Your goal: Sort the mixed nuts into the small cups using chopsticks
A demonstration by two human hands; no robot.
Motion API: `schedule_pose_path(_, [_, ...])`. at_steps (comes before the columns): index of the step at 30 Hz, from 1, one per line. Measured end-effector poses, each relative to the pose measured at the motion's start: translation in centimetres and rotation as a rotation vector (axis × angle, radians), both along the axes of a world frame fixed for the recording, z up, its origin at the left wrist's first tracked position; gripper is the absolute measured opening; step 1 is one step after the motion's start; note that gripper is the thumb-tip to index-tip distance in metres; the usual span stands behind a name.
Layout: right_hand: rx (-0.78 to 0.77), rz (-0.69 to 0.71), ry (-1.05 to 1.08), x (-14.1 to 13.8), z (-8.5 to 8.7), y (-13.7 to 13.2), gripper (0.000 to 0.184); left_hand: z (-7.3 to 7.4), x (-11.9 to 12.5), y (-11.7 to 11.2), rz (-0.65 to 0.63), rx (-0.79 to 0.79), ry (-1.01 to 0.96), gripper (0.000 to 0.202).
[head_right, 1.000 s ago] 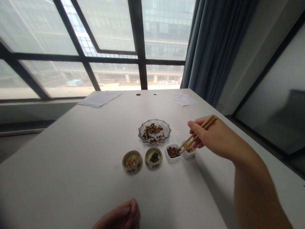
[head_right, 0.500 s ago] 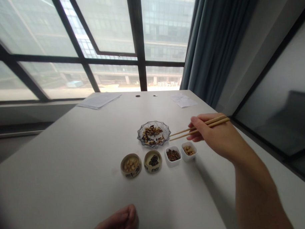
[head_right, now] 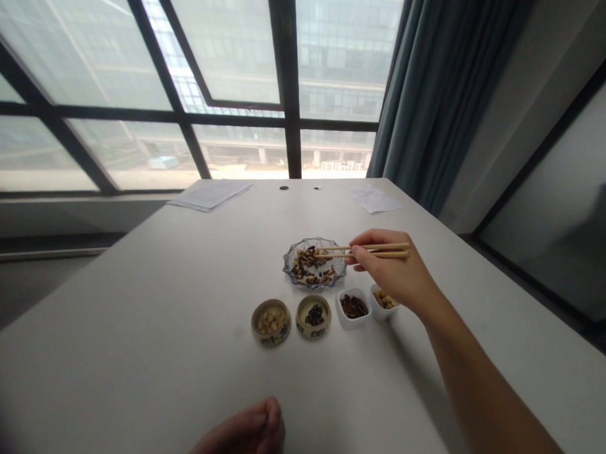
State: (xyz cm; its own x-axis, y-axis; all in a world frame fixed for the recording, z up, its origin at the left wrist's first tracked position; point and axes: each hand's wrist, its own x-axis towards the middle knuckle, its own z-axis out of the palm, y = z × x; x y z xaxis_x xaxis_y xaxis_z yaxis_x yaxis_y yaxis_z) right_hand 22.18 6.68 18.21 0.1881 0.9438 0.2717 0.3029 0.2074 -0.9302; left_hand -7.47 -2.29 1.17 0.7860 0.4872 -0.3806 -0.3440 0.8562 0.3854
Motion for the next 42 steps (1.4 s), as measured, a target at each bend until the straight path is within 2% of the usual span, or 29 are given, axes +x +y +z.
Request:
schedule_pose_path(4, [0.048, -0.022, -0.029, -0.6, -0.5, 0.2, 0.027, 0.2, 0.1, -0.2, 0.008, -0.01, -0.017, 0.01])
schedule_pose_path(7, [0.086, -0.054, -0.031, -1.2, -1.5, 0.6, 0.032, 0.7, 0.0, -0.6, 0.005, -0.029, 0.001, 0.007])
schedule_pose_path(12, [0.128, -0.054, -0.007, -1.6, -3.1, 1.5, 0.042, 1.5, -0.1, -0.6, 0.003, 0.023, 0.024, 0.008])
schedule_pose_path(21, [0.094, 0.036, -0.123, -1.7, -5.3, 2.7, 0.043, 0.8, -0.5, -0.5, -0.049, 0.085, 0.009, 0.015])
schedule_pose_path(29, [0.068, 0.062, -0.128, -1.8, -7.8, 4.5, 0.047, 1.2, -0.3, -0.9, 0.006, 0.107, 0.03, 0.015])
schedule_pose_path(36, [0.084, 0.117, -0.17, -2.4, -8.6, 4.5, 0.047, 1.0, -0.2, -0.7, -0.016, 0.1, 0.045, 0.016])
schedule_pose_path(42, [0.094, 0.106, -0.241, -2.5, -8.6, 4.5, 0.044, 1.8, -0.1, -0.7, -0.02, 0.042, 0.064, 0.012])
